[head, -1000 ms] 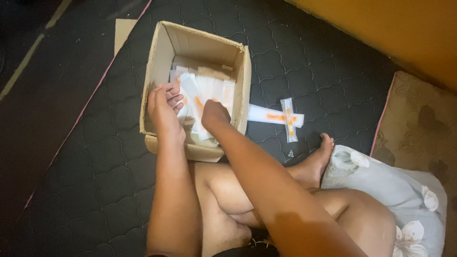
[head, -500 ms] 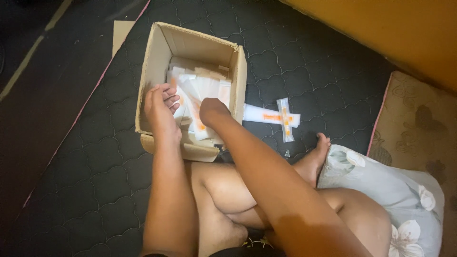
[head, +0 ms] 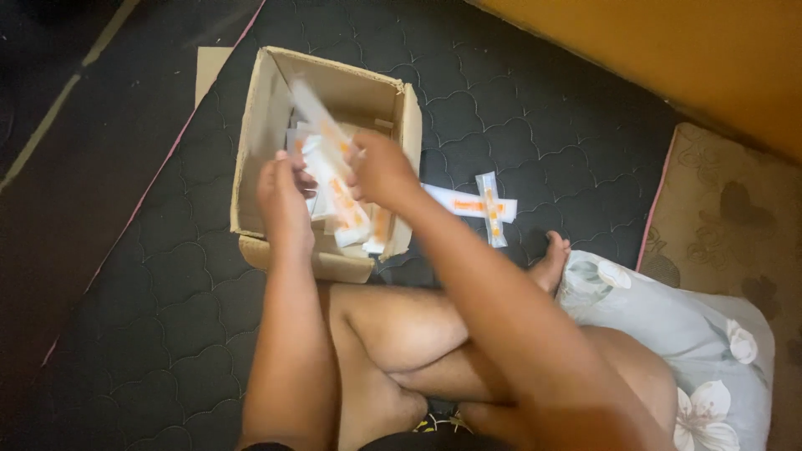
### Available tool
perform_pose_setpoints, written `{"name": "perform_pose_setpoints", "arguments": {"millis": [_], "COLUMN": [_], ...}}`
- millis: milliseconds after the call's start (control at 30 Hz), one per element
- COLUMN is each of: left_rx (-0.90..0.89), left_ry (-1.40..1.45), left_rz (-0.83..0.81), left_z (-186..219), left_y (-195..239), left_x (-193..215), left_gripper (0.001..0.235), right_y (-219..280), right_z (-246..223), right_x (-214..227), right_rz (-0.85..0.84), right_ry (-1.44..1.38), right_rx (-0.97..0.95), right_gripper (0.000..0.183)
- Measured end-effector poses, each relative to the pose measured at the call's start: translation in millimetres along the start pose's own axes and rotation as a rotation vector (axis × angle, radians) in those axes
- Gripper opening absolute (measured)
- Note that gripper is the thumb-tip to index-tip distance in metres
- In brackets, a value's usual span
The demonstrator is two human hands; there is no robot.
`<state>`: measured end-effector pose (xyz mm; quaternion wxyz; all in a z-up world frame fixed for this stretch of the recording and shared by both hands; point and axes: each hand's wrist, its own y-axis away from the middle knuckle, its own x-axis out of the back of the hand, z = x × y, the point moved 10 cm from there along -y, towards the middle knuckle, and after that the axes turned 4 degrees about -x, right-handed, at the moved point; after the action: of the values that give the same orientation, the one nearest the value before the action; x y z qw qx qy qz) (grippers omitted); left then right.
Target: A person sits and manually assembles adhesive strips by peeling off their backings and sticking them together in a cross pattern.
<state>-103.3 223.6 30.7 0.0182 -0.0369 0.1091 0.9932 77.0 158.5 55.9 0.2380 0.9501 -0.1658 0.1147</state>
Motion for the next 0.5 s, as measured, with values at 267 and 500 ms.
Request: {"name": "perform_pose_setpoints", "arguments": {"millis": [267, 500], "left_rx": [0.163, 0.510], "left_ry": [0.249, 0.273], "left_rz": [-0.511, -0.640], "left_z": [-15, -82], "left_y": [71, 174], "left_x": [-98, -158], "left_gripper": [0.040, 0.026], "right_y": [115, 170], "right_z": [8, 85], "right_x": [108, 176], "right_rz": [-0.161, -0.178], "right_ry": [-0.113, -0.384], "right_rx": [0.087, -0.032], "right_gripper": [0.024, 0.012]}}
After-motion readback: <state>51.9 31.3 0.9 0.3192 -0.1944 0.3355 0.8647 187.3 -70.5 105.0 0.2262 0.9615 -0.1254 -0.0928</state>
